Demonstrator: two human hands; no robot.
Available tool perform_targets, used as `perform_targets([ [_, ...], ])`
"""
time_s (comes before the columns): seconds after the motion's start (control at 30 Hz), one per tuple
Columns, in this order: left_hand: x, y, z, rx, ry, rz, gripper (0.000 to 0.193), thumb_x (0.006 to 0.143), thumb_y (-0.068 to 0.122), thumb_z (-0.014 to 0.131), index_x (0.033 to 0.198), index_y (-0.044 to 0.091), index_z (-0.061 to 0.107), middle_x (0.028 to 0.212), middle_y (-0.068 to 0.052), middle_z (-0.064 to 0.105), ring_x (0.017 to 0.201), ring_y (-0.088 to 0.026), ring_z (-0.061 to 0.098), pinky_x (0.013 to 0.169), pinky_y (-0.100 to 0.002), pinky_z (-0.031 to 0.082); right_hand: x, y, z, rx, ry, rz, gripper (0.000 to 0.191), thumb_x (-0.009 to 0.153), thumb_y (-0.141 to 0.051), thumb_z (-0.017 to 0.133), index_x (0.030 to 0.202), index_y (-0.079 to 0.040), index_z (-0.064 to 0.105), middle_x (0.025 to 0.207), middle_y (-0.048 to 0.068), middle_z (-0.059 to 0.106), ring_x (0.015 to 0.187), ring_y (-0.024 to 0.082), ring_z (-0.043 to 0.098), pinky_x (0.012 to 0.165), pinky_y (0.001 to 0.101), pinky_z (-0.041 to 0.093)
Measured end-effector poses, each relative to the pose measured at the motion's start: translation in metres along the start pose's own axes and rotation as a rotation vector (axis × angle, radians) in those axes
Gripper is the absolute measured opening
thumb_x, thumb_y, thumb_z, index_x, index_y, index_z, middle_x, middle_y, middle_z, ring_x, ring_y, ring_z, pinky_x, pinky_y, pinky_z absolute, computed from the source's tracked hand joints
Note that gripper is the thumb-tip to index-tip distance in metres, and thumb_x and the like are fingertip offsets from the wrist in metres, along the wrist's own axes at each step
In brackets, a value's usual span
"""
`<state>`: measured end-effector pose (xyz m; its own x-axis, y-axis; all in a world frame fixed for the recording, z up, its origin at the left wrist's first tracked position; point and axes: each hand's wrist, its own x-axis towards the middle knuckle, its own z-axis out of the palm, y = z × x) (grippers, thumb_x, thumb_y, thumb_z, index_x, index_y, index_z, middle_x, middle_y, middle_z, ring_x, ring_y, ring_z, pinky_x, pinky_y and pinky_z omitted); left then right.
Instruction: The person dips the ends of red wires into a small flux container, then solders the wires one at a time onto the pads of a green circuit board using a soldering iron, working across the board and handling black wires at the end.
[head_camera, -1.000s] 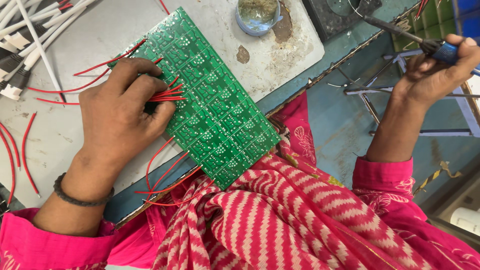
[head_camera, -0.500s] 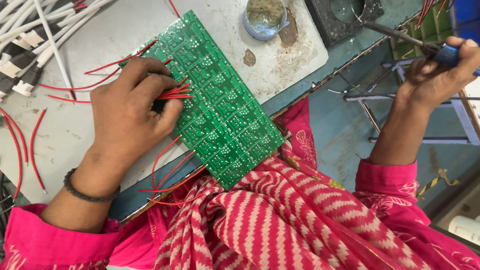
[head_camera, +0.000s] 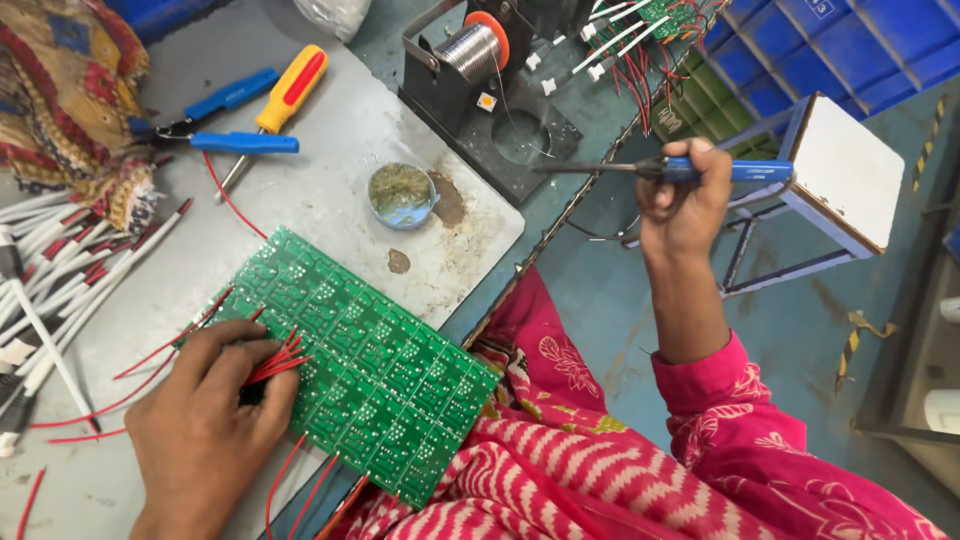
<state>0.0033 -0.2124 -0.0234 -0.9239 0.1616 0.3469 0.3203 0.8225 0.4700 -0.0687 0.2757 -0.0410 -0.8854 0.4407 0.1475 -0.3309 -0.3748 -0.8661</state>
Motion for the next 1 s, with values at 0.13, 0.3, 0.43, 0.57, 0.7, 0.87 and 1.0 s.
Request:
perform_targets([
  [0.13,-0.001,0.000,0.002,-0.031,0.004,-0.020,0.013,0.084,0.017,0.079,0.096,0.012,0.076,0.112,0.002,0.072,0.070,-0.015,0.069,0.063,-0.030,0.053,-0.012,0.002,0.034,0.041,-0.089,0.061,0.027,0.104,-0.030,0.057,0.098,-0.005,0.067,0.058,0.002,0.050,0.046,0.013,0.040,0.047,0.0280,0.030],
  [0.3,0.003,0.002,0.002,-0.031,0.027,0.013,0.014,0.082,0.017,0.080,0.094,0.011,0.075,0.110,-0.001,0.072,0.069,-0.018,0.069,0.062,-0.031,0.053,-0.026,0.017,0.073,0.088,-0.185,0.166,0.030,0.106,-0.032,0.059,0.099,-0.004,0.068,0.060,0.003,0.053,0.048,0.012,0.044,0.047,0.0260,0.032],
  [0.43,0.005,0.003,0.000,-0.080,0.027,0.064,0.016,0.079,0.016,0.079,0.091,0.009,0.072,0.108,-0.004,0.072,0.068,-0.020,0.069,0.060,-0.033,0.054,-0.035,0.036,0.092,0.066,-0.193,0.167,0.028,0.104,-0.031,0.060,0.101,-0.005,0.067,0.082,0.005,0.067,0.053,0.013,0.051,0.047,0.0258,0.034],
  [0.57,0.007,0.002,0.001,-0.086,0.021,0.129,0.021,0.079,0.020,0.079,0.092,0.008,0.068,0.108,-0.005,0.069,0.068,-0.024,0.067,0.057,-0.037,0.052,-0.038,0.051,0.099,0.106,-0.312,0.246,0.030,0.109,-0.032,0.059,0.103,-0.004,0.068,0.068,0.006,0.062,0.050,0.013,0.052,0.045,0.0240,0.035],
  [0.7,0.008,0.003,0.004,-0.036,0.008,0.150,0.025,0.081,0.025,0.078,0.095,0.009,0.065,0.113,-0.005,0.066,0.065,-0.025,0.065,0.055,-0.040,0.051,-0.037,0.060,0.101,0.143,-0.401,0.357,0.032,0.112,-0.033,0.057,0.102,-0.004,0.068,0.063,0.006,0.059,0.049,0.014,0.052,0.047,0.0242,0.036],
  [0.87,0.008,0.003,0.007,-0.038,0.002,0.183,0.034,0.081,0.030,0.079,0.100,0.007,0.063,0.115,-0.008,0.063,0.064,-0.026,0.065,0.056,-0.041,0.052,-0.034,0.065,0.106,0.128,-0.412,0.416,0.036,0.116,-0.032,0.054,0.099,-0.003,0.067,0.060,0.006,0.056,0.046,0.013,0.048,0.046,0.0231,0.034],
  [1.0,0.009,0.003,0.008,-0.026,0.014,0.210,0.034,0.080,0.028,0.079,0.100,0.005,0.063,0.115,-0.010,0.063,0.064,-0.027,0.065,0.056,-0.041,0.053,-0.035,0.068,0.113,0.116,-0.431,0.403,0.034,0.114,-0.029,0.053,0.097,-0.002,0.064,0.063,0.007,0.057,0.050,0.014,0.050,0.048,0.0234,0.035],
])
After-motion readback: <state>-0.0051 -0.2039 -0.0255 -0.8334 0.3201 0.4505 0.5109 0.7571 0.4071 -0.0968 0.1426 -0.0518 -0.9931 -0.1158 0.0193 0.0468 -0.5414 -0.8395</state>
